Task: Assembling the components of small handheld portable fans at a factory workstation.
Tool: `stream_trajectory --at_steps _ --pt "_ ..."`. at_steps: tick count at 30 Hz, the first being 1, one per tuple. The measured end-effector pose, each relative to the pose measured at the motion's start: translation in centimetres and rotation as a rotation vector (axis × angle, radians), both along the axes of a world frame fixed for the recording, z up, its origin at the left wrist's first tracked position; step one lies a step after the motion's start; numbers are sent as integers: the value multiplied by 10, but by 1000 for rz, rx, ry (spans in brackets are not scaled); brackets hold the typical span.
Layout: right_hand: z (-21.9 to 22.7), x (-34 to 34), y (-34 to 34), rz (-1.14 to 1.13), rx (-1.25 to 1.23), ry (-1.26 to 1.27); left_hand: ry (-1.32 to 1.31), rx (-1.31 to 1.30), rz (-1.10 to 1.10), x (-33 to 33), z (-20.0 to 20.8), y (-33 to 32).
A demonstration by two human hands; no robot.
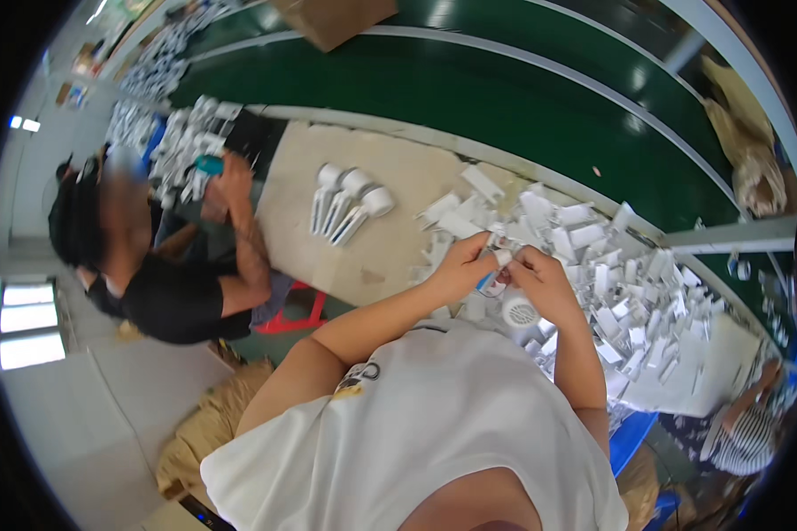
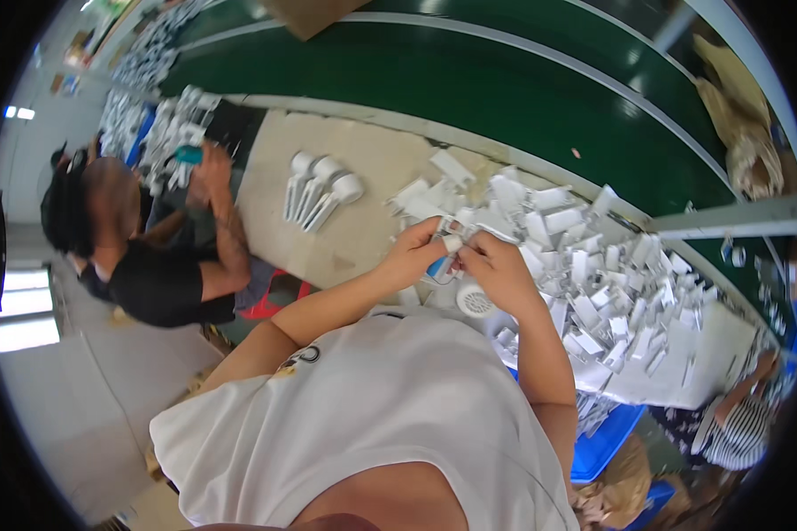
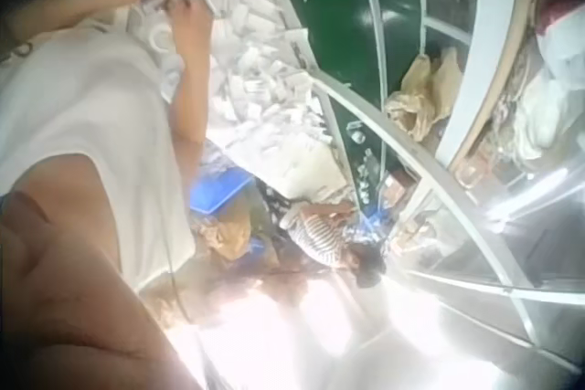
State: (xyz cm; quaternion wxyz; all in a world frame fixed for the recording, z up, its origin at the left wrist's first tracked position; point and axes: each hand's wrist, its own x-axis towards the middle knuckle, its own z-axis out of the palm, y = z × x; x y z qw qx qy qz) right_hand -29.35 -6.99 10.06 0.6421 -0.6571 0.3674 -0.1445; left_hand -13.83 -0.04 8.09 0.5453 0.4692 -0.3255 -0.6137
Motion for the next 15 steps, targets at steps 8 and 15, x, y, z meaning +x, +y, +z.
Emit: stream_trajectory --at_steps 8,15 --pt "-20 0 68 102 271 -475 264 276 126 27 18 34" --pt "9 -23 54 41 -1081 119 -51 315 -193 32 16 45"
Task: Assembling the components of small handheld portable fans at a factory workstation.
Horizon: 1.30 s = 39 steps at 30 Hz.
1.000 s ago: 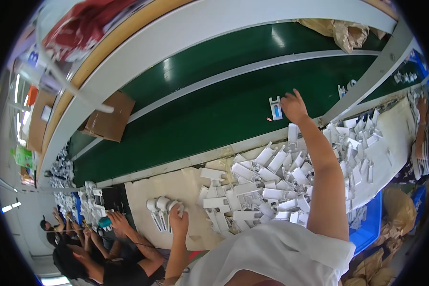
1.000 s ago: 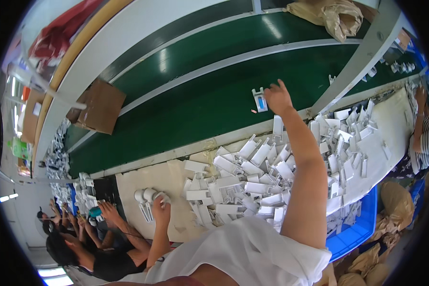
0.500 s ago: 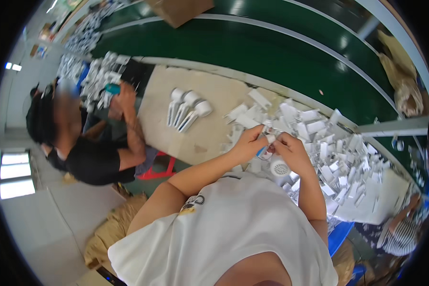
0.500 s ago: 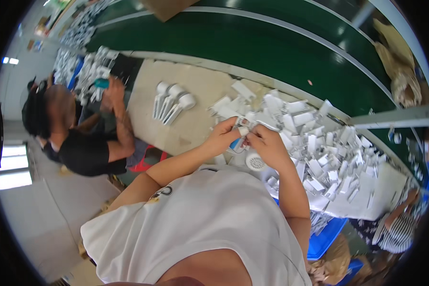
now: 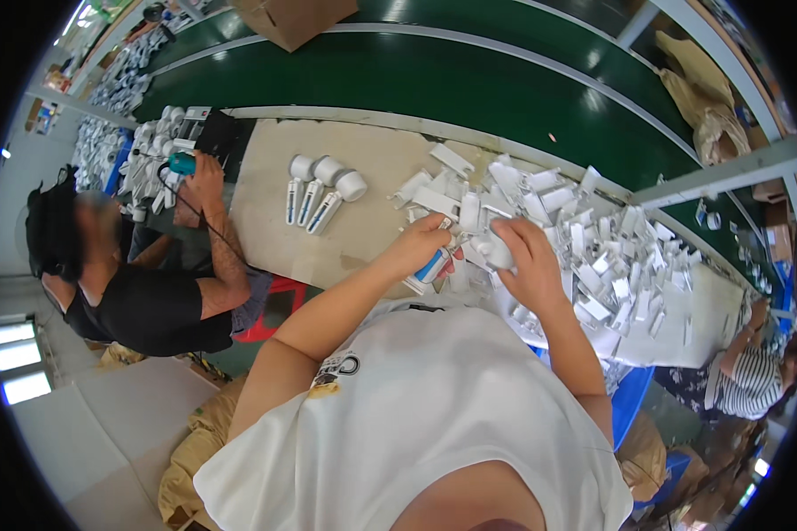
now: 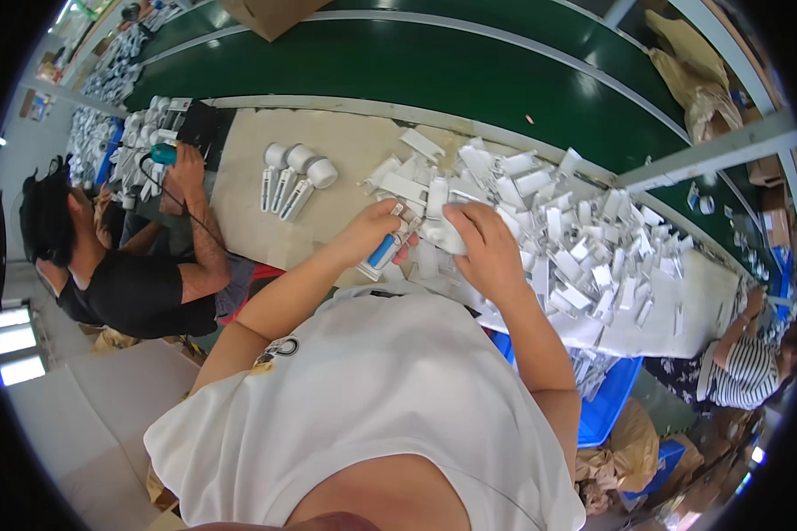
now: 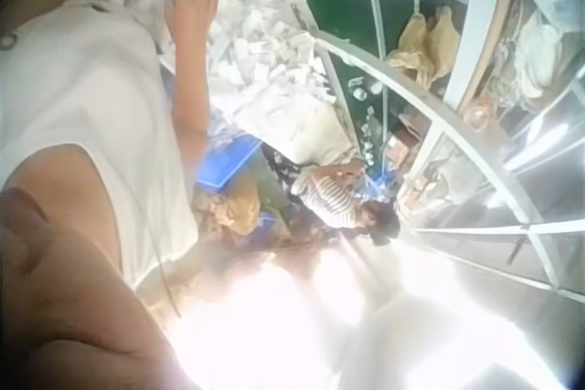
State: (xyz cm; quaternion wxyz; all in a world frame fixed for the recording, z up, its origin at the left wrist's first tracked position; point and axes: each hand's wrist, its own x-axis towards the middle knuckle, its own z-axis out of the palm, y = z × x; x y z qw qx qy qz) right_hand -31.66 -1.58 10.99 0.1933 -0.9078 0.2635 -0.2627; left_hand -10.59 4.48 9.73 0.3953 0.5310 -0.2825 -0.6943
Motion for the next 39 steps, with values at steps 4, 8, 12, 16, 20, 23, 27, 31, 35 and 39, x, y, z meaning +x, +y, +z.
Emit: stream_trajectory --at_steps 4,8,12,16,20,23,27,31,35,39 --pt "3 -8 -10 -26 -178 -95 29 -51 -72 -9 6 -2" --pt "8 -13 -5 -8 -195 -25 -119 -208 -96 -14 2 3" --pt "18 -14 1 -42 -162 -94 -257 -183 -110 -14 5 5" --pt "40 -19 -9 89 541 -60 -620 -400 -257 -16 12 4" --pt "39 -19 -44 322 740 148 -858 -468 -470 -26 19 4" --pt "40 -16 -59 425 715 175 -795 -423 -460 -30 22 4" --pt "26 -11 -62 458 768 195 -642 -310 -392 -32 7 7" --pt "-30 -45 -61 107 1134 -243 -102 -138 -27 -23 3 11" --pt "-100 -95 -7 -314 110 449 197 -104 258 -1 -17 10" --pt "-139 -96 24 -518 129 515 274 -152 258 -5 -28 13"
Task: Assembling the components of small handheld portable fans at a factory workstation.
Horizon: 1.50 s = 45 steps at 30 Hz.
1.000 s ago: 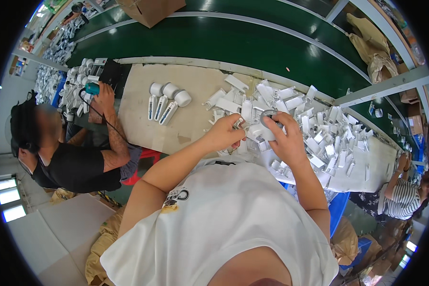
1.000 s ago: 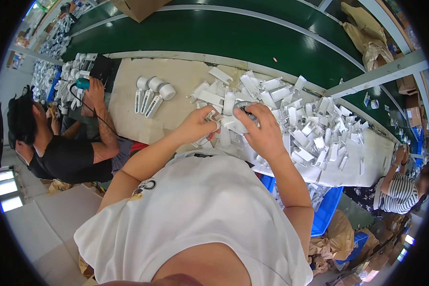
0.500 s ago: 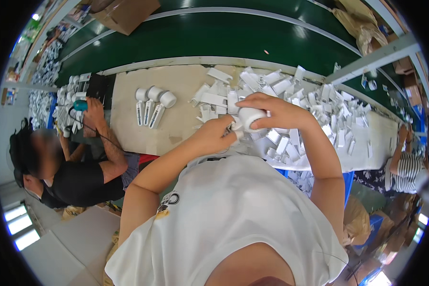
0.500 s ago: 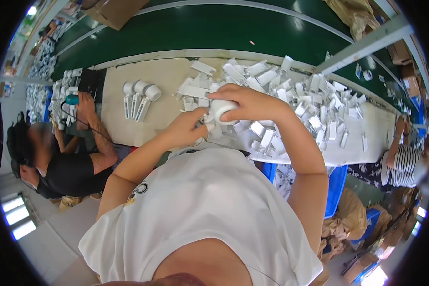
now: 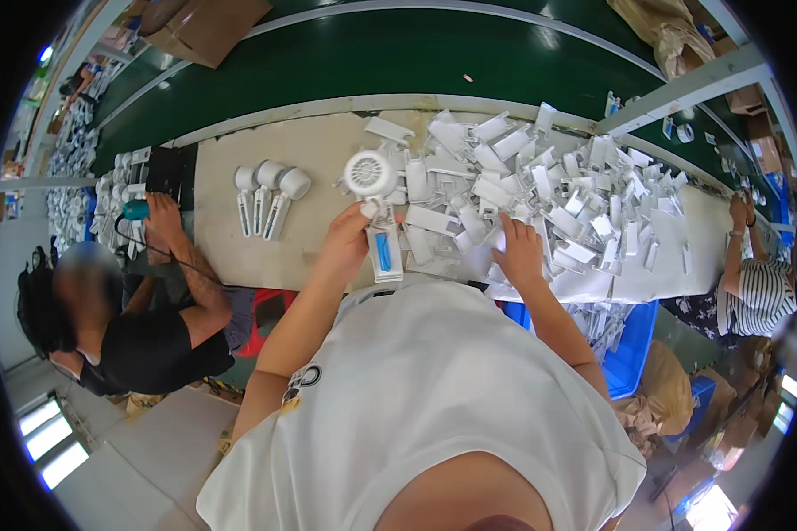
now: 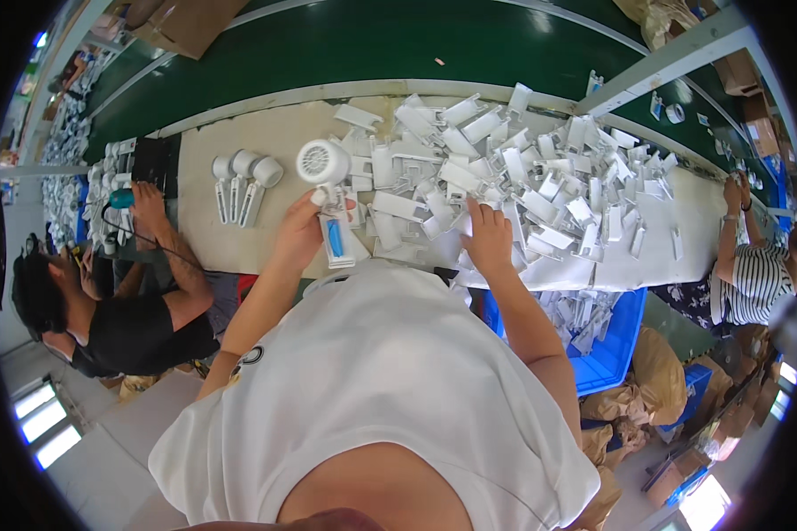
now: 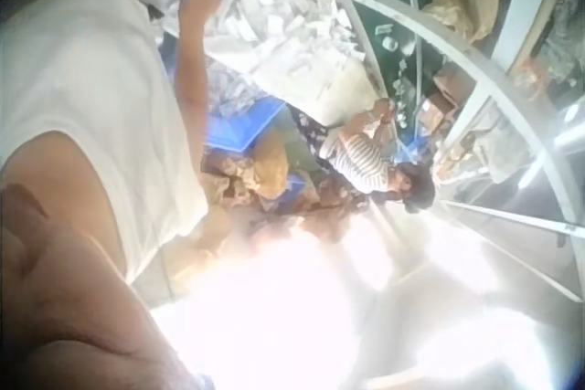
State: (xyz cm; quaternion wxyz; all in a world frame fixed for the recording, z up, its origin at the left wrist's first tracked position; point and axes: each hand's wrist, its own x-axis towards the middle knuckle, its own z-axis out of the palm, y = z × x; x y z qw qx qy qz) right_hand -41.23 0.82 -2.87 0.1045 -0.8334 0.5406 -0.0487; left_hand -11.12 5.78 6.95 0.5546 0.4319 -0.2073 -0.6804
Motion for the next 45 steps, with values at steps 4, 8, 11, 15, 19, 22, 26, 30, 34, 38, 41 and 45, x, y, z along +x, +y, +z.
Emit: stream_trajectory --at_steps 4,8,11,15,19,22,26,30,34,38,41,45 --pt "2 2 -9 14 -22 -176 -9 36 -79 -8 1 -8" --pt "62 36 -5 -173 246 -1009 -22 13 -26 -8 2 -6" --pt "60 31 7 -90 783 -1271 3 4 41 -6 3 -4" --pt "69 28 37 -4 1314 -1078 -32 -37 116 -2 4 0" --pt "69 24 24 124 1409 -745 -41 -51 132 -5 9 -1" --pt "98 35 25 439 1017 -645 57 -93 144 -6 7 -4" --pt "116 42 32 170 948 -893 86 -110 217 -7 9 -7" --pt "138 74 23 270 596 -1127 80 -166 237 -14 12 -4" --pt "126 101 18 181 735 -1307 150 -208 272 -22 22 -1" --pt "115 106 17 148 844 -1409 168 -248 261 -19 20 2" --pt "116 107 18 180 832 -1421 149 -271 202 -16 15 7" --pt "116 111 13 256 735 -1395 225 -261 223 -16 19 6"
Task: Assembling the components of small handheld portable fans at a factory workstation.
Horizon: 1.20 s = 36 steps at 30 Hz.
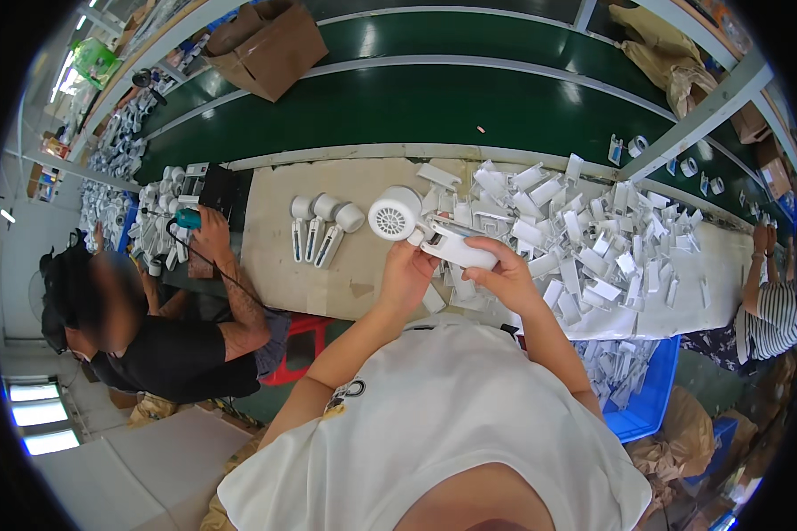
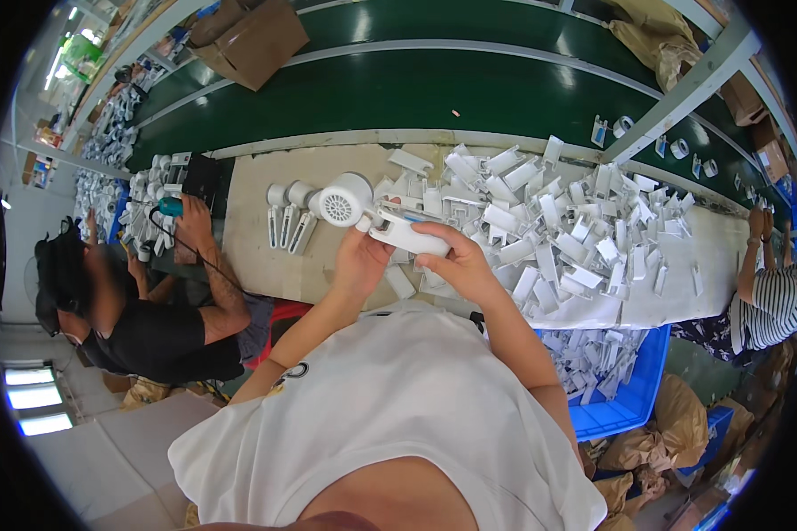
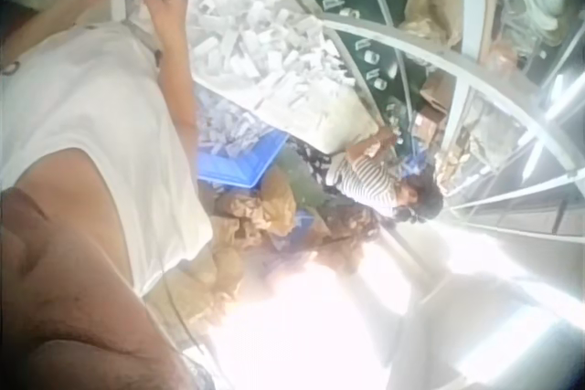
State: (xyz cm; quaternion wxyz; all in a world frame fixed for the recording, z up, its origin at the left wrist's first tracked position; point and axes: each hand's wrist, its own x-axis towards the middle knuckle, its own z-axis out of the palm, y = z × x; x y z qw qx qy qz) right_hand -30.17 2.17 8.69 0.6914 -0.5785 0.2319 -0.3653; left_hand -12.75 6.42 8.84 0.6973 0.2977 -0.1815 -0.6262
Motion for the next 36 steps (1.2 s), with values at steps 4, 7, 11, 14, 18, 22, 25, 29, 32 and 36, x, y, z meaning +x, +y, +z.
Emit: stream_trajectory --at_steps 4,7,11,14,18,22,25,29,32,36 --pt "0 1 -3 -21 9 6 172 65 -23 10 0 -3" --pt "6 0 -6 11 72 24 51 59 -34 11 -4 -2" --pt "6 6 -10 23 -6 38 -8 30 -36 3 -2 -4" --pt "-1 12 -11 11 14 55 -36 -24 49 -5 1 -6" --pt "30 18 -5 -72 40 424 -187 47 218 -3 0 -17" --pt "11 3 -9 -257 -48 512 -219 -12 247 0 10 -13" --pt "-7 11 -6 -6 298 179 -178 19 216 0 10 -14" --pt "6 36 11 -251 118 277 -149 21 197 -2 17 -19" --pt "-6 37 9 -262 60 274 -80 48 154 2 21 -20" --pt "-31 42 3 -231 -270 324 -61 29 167 13 15 -15"
